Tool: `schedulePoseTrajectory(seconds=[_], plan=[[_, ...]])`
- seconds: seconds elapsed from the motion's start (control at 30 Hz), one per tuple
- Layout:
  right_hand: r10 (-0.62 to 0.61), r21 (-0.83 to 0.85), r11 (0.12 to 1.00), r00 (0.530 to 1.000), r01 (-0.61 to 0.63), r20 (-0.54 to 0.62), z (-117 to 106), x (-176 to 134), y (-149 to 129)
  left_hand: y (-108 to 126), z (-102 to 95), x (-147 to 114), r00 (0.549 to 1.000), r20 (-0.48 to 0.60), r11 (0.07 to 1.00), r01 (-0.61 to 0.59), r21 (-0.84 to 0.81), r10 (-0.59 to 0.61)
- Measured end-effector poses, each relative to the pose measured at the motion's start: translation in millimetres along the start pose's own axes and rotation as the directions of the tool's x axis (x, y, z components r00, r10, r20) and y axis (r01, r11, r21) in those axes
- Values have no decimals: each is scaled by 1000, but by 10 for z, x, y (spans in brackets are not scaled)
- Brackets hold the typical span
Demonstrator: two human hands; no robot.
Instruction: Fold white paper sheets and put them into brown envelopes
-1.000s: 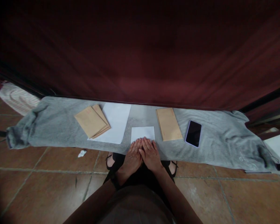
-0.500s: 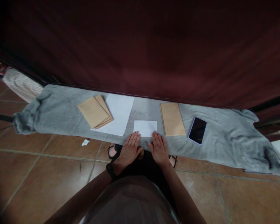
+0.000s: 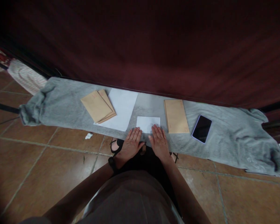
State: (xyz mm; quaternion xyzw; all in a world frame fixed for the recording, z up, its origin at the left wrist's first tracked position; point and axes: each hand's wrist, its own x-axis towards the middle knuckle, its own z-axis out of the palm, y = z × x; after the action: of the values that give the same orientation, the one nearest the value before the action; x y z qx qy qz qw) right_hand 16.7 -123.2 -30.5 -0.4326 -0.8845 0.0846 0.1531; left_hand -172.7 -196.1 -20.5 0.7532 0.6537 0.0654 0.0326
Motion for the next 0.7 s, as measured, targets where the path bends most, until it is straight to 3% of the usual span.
schedulePoseTrajectory(seconds=[0.37,0.53,0.7], plan=[[-55,-5,998,996,56,63,43,215,-180,15,-110,237,994,-110,998,-36,-57,30],[-43,-33,998,997,45,66,91,203,-119,51,-8,384,992,-116,994,-63,-91,52],[10,-86,996,1000,-8,24,125,202,-7,12,104,466,993,-117,996,-1,-90,-9]])
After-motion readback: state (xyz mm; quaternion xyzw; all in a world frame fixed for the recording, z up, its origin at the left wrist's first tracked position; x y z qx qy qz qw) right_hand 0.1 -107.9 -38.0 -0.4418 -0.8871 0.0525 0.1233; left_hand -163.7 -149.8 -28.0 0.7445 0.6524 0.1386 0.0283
